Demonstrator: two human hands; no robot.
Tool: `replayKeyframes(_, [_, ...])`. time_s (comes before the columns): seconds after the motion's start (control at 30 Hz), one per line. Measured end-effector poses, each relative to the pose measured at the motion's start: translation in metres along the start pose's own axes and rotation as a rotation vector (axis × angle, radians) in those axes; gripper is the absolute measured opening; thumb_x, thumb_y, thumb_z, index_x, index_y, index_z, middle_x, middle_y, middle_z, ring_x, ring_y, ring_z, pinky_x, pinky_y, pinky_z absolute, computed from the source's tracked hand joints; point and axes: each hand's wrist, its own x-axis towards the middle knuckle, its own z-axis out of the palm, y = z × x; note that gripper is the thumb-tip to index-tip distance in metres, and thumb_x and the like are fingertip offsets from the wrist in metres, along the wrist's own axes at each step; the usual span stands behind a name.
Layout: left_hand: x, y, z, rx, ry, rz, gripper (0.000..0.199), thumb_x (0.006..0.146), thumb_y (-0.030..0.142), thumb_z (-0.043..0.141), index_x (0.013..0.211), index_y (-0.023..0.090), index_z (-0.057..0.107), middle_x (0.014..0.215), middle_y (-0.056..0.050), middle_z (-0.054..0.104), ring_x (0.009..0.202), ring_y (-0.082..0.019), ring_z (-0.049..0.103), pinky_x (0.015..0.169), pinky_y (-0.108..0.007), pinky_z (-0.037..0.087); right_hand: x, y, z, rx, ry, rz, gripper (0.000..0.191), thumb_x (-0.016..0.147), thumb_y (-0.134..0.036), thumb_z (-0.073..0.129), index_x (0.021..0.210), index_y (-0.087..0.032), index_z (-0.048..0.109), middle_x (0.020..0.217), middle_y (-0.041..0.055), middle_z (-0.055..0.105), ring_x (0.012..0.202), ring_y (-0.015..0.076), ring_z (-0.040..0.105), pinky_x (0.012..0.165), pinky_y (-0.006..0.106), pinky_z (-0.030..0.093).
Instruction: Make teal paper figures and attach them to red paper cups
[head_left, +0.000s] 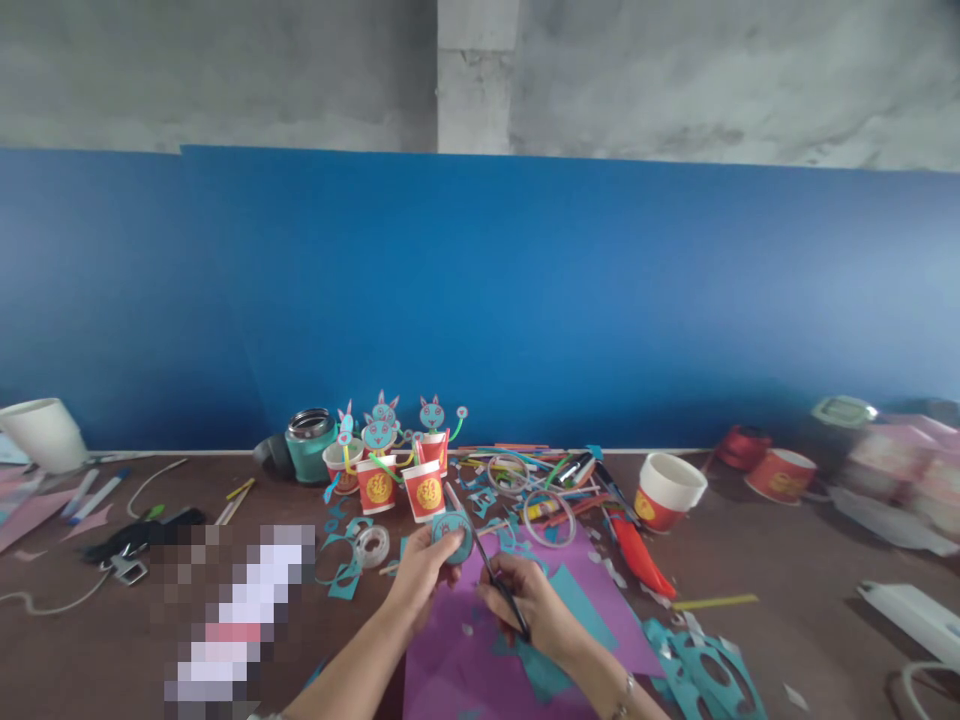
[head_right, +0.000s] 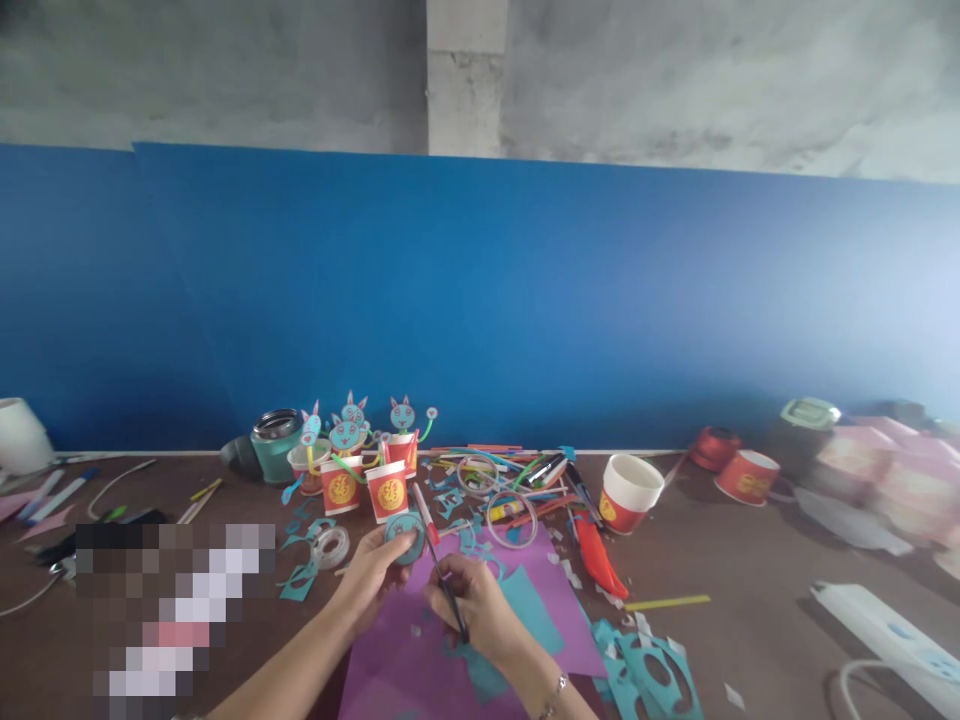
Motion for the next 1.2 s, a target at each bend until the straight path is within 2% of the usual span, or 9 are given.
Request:
replayKeyframes(0.43, [0.001, -0.001, 0.000, -0.017, 0.005, -0.034, 0.031, 0.055, 0.038, 0.075, 0.058, 0.014, 0.055, 0.044, 0.005, 0.051, 0.033, -0.006, 0.043, 0.035, -0.017, 0.028, 0.000, -0.003, 0.002, -0.031, 0.029, -0.008, 0.029, 0.071, -0.043, 0.060, 0.067, -0.018, 0.047, 0.044, -0.0099, 0.040, 0.030, 0.0035, 0.035, 0.030, 0.015, 0.033])
replayKeyframes(0.73, [0.004, -0.004, -0.002, 0.005, 0.032, 0.011, 0.033, 0.055, 0.041, 0.074, 0.056, 0.015, 0.053, 0.039, 0.006, 0.046, 0.033, -0.004, 0.038, 0.035, -0.017, 0.024, 0.001, 0.002, 0.000, -0.057, 0.023, -0.002, 0.027, 0.072, -0.041, 0.062, 0.067, -0.018, 0.048, 0.043, -0.0097, 0.040, 0.030, 0.0037, 0.036, 0.029, 0.014, 0.030])
replayKeyframes(0.93, [0.003, -0.005, -0.001, 0.057, -0.040, 0.017, 0.031, 0.057, 0.040, 0.072, 0.054, 0.015, 0.053, 0.040, 0.006, 0.046, 0.034, -0.004, 0.035, 0.036, -0.018, 0.025, 0.002, 0.006, 0.000, 0.047, 0.013, -0.015, 0.031, 0.069, -0.043, 0.067, 0.070, -0.017, 0.050, 0.046, -0.0089, 0.043, 0.033, 0.0048, 0.040, 0.032, 0.016, 0.038])
replayKeyframes(1.2, [0.004, -0.005, -0.003, 0.065, -0.059, 0.001, 0.029, 0.058, 0.038, 0.072, 0.055, 0.016, 0.054, 0.041, 0.006, 0.046, 0.034, -0.004, 0.034, 0.037, -0.018, 0.022, 0.001, 0.003, -0.001, -0.004, 0.013, -0.027, 0.034, 0.071, -0.046, 0.065, 0.066, -0.018, 0.047, 0.043, -0.0094, 0.040, 0.031, 0.0036, 0.036, 0.030, 0.015, 0.032])
